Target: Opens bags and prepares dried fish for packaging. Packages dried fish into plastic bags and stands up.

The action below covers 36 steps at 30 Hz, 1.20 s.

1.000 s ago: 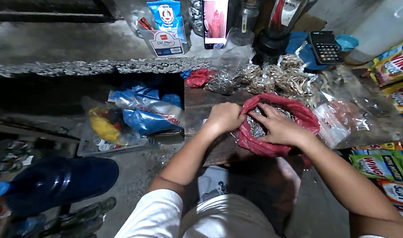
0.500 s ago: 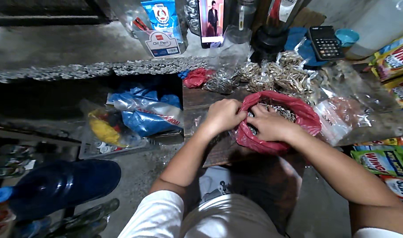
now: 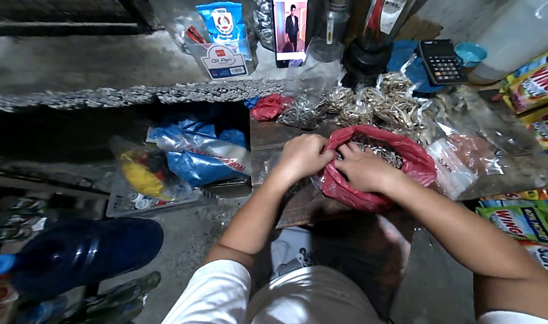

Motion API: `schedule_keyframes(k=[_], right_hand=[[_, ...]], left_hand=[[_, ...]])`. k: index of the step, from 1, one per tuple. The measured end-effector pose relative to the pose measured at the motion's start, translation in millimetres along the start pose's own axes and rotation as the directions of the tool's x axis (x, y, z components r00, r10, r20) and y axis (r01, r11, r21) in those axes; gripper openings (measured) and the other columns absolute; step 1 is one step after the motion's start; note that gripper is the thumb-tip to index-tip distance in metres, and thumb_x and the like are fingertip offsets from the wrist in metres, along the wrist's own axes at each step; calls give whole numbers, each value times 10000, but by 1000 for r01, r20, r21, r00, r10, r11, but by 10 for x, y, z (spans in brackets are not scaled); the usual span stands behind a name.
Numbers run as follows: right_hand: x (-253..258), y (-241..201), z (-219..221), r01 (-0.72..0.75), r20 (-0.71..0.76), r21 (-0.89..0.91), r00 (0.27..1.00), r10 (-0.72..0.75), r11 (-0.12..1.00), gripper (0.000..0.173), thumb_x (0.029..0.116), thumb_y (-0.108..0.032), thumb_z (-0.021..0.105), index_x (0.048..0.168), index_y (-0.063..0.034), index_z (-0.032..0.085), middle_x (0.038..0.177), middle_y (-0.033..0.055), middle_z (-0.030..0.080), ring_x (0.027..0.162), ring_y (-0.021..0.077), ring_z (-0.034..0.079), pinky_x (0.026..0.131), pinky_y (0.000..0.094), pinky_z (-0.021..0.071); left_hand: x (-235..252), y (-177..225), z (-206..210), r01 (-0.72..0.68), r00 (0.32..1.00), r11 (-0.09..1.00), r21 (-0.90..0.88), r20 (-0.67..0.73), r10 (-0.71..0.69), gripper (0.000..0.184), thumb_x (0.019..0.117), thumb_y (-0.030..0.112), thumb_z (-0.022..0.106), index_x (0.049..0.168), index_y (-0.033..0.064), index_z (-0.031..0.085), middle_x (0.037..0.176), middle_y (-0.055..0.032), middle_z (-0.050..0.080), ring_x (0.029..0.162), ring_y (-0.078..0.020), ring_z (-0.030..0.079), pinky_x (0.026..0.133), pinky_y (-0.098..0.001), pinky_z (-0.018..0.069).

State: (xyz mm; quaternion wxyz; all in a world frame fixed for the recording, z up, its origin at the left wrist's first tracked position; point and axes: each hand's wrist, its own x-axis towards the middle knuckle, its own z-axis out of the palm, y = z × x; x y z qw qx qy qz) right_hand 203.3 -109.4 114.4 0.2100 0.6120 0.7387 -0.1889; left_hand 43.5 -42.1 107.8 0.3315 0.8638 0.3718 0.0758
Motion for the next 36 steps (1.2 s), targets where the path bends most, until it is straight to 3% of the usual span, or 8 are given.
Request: schedule_keyframes(k=[7,12,15,21,26,29,33,36], right_hand=[[-95,165,50,54,-179,59,983,-42,997,404,909,-123,740,1309,-155,690,1410,242,524,1276,474,513,911,629,486],[-207,489,48,85,-325,159,945,-29,984,279,880,-82,746,1156,-54,718,1280,249,590,1128,451,618,869,628,521],[-313,618,16,50,-302,235,953,24,971,269,919,-130,738,1177,-61,710,1302,250,593,1120,443,627,897,642,506],[-505,708,72,-18,-243,251,967,81,968,629,827,-393,855,1376,-176,639,1395,248,528,1254,459,536,960,664,462],[-510,584,135,-137,-87,157,985,152,978,930,764,-425,900,1555,-304,425,1597,254,329,1395,521,397,995,729,392],[-460,522,151,-156,-39,129,986,162,979,945,795,-373,889,1583,-295,375,1637,241,272,1397,526,393,1007,727,383],[-407,613,127,-142,-78,158,985,155,977,823,816,-384,871,1527,-277,470,1562,238,378,1288,503,500,943,674,463],[-379,594,136,-176,-55,183,981,189,967,930,770,-410,901,1557,-290,420,1578,261,335,1309,523,474,942,698,453]], left_hand=[[7,-3,0,12,1000,1000,10,8,-12,307,1035,250,538,1004,15,733,1066,-181,714,1015,-374,671,841,-639,474],[13,-14,6,3,1000,1000,9,3,-3,306,1033,248,539,1006,17,738,1069,-179,716,1019,-371,672,844,-638,476],[16,-11,3,1,1000,1000,12,14,-1,306,1032,247,536,1023,18,738,1093,-183,716,1044,-374,670,862,-640,475],[19,12,12,26,999,1000,5,21,-26,311,1034,263,543,985,15,725,1037,-191,709,1003,-385,668,831,-648,470],[29,14,30,22,1000,1000,-4,21,-22,329,1039,282,546,949,17,717,971,-185,705,956,-376,671,806,-635,475],[29,20,46,16,1000,1000,5,27,-16,337,1042,285,536,930,17,707,950,-182,699,943,-368,669,792,-627,477],[26,28,42,19,999,1000,3,36,-19,337,1042,288,542,941,13,711,940,-185,699,934,-373,672,793,-631,476],[25,25,37,12,999,1000,0,42,-12,341,1046,299,545,965,16,717,958,-182,704,956,-368,674,814,-629,479]])
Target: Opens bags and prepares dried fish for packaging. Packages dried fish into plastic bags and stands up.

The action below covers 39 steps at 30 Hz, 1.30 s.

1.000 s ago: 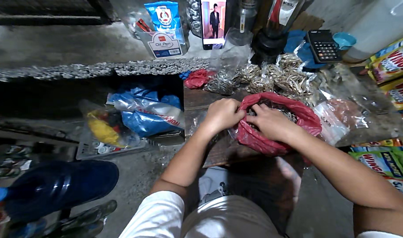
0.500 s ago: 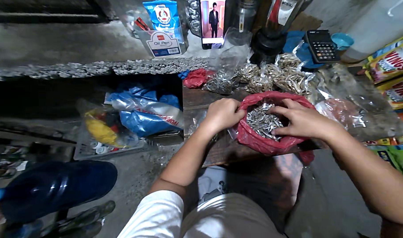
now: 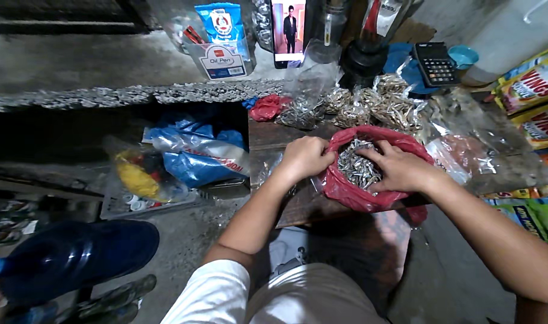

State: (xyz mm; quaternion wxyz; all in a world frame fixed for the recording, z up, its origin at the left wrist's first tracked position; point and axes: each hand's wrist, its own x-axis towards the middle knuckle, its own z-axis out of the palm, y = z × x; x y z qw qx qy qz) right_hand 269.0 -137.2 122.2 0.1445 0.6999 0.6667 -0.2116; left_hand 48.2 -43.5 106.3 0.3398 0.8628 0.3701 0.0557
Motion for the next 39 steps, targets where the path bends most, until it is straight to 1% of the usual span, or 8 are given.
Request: schedule_keyframes(k=[3,8,12,23,26,31,36,39], right_hand=[[-1,-51,34,10,36,-18,999,-9,1000,957,783,-384,896,1582,-285,378,1616,279,270,1364,543,416,982,698,435],[-8,-79,24,3,-2,-20,1000,-3,1000,825,808,-342,882,1520,-270,472,1564,258,357,1315,521,465,938,675,469],[4,-107,66,-23,32,0,999,23,1000,919,788,-371,895,1564,-281,409,1603,285,284,1337,546,436,962,690,448],[-22,-168,38,-24,-13,-46,1000,23,999,625,857,-215,826,1427,-184,570,1481,273,431,1272,508,502,930,652,479],[-32,-130,25,-1,-46,4,999,1,1000,556,874,-149,798,1394,-132,601,1458,288,461,1234,514,535,927,660,480],[62,12,-90,33,-75,101,997,-25,994,448,876,-98,775,1302,-85,639,1314,300,545,1024,492,634,828,676,504],[30,28,-318,187,-155,234,976,-153,954,444,880,-111,792,1295,-54,643,1232,264,593,1130,441,593,923,646,468],[-49,64,-415,331,-234,321,936,-264,888,531,865,-150,811,1350,-52,619,1339,216,616,1256,369,578,1058,598,427]], left_hand=[[3,-20,14,-23,1000,1000,-7,6,23,365,1045,339,551,977,26,727,950,-170,710,941,-355,679,811,-625,484],[-1,-18,10,-25,999,1000,-4,28,25,406,1043,387,552,983,28,733,974,-166,715,939,-348,679,809,-621,485],[4,-29,21,-34,999,999,-3,23,34,414,1041,393,551,959,29,731,992,-165,717,957,-347,680,816,-621,484],[15,-36,27,-46,999,999,1,30,46,416,1046,387,546,958,21,725,995,-177,712,963,-356,676,816,-629,479],[4,-31,22,-42,999,999,-5,31,42,415,1045,385,553,944,20,721,967,-174,708,939,-351,674,808,-623,480],[8,-29,26,-37,999,999,-1,22,37,413,1048,377,551,921,17,707,908,-166,690,886,-344,664,777,-606,479],[12,-33,33,-46,999,999,3,12,46,410,1049,366,547,887,18,690,873,-163,676,862,-343,656,750,-603,472],[6,-40,29,-52,999,999,-10,5,52,407,1047,354,555,885,7,691,871,-173,677,863,-352,657,754,-612,472]])
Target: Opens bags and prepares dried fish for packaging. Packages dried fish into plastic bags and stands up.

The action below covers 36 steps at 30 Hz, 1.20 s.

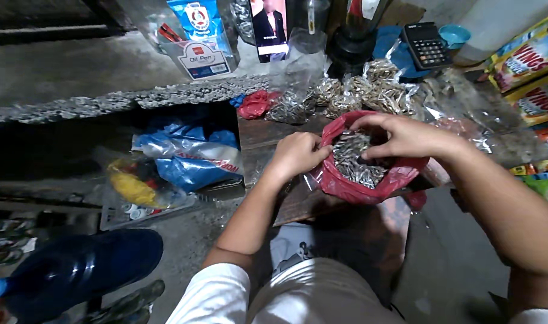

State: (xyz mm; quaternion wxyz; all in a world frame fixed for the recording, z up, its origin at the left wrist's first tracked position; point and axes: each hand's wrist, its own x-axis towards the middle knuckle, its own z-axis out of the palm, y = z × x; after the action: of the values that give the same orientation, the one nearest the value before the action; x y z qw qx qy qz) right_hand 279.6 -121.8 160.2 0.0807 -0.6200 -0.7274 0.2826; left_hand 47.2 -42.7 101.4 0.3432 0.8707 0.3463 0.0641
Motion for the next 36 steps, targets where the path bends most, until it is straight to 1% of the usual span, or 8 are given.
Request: schedule_keyframes(k=[2,6,12,14,18,21,29,36], right_hand=[[-56,23,-41,-14,-20,12,1000,14,1000,510,883,-128,789,1352,-40,611,1351,205,617,1269,352,579,1078,577,428],[-174,159,56,-207,27,-146,977,213,967,365,932,-133,750,1246,14,636,1176,250,645,1112,421,627,958,639,473],[-426,209,196,-342,93,-315,917,388,885,386,917,-178,776,1225,3,631,1038,236,682,993,449,660,845,676,496],[-450,197,222,-353,104,-348,906,410,869,441,897,-202,801,1250,-3,624,1058,248,677,1012,461,654,852,678,493],[-374,90,327,-433,77,-437,855,513,788,744,872,-319,827,1428,44,492,1324,314,580,1131,525,612,904,700,480],[-294,11,415,-466,80,-500,814,575,730,859,847,-356,843,1491,35,430,1404,322,518,1090,523,628,867,691,494],[-210,-18,451,-470,88,-558,786,612,684,726,867,-249,814,1453,11,474,1375,354,510,1055,538,629,840,676,499],[-120,-25,403,-482,53,-515,807,587,709,483,901,-189,766,1268,73,596,1173,333,633,1088,539,621,849,700,484]], left_hand=[[-6,8,-11,8,1000,1000,-1,0,-8,402,1047,352,559,909,4,705,895,-180,686,885,-358,662,773,-620,475],[-3,-8,-3,-1,1000,1000,7,-10,1,400,1043,353,558,867,15,681,864,-168,672,865,-351,653,761,-609,472],[-1,-15,15,-10,1000,1000,22,15,9,405,1031,390,571,898,30,700,871,-158,685,864,-344,663,755,-612,476],[0,-20,18,-17,999,1000,22,31,17,410,1024,403,579,900,33,703,864,-158,686,865,-348,666,753,-620,476],[-5,-33,9,-17,998,1000,24,62,16,397,1020,405,584,909,45,711,858,-150,692,869,-342,670,763,-624,477],[-12,-28,-4,-10,997,1000,29,74,8,360,1028,346,565,878,44,691,842,-141,672,844,-330,654,739,-605,469],[-22,-63,-35,-19,1000,1000,-3,20,19,342,1022,296,557,804,54,661,774,-112,636,777,-297,626,686,-568,451],[-5,-56,-15,-25,999,999,-29,20,26,343,1030,302,553,856,41,690,859,-141,676,860,-321,651,746,-598,466]])
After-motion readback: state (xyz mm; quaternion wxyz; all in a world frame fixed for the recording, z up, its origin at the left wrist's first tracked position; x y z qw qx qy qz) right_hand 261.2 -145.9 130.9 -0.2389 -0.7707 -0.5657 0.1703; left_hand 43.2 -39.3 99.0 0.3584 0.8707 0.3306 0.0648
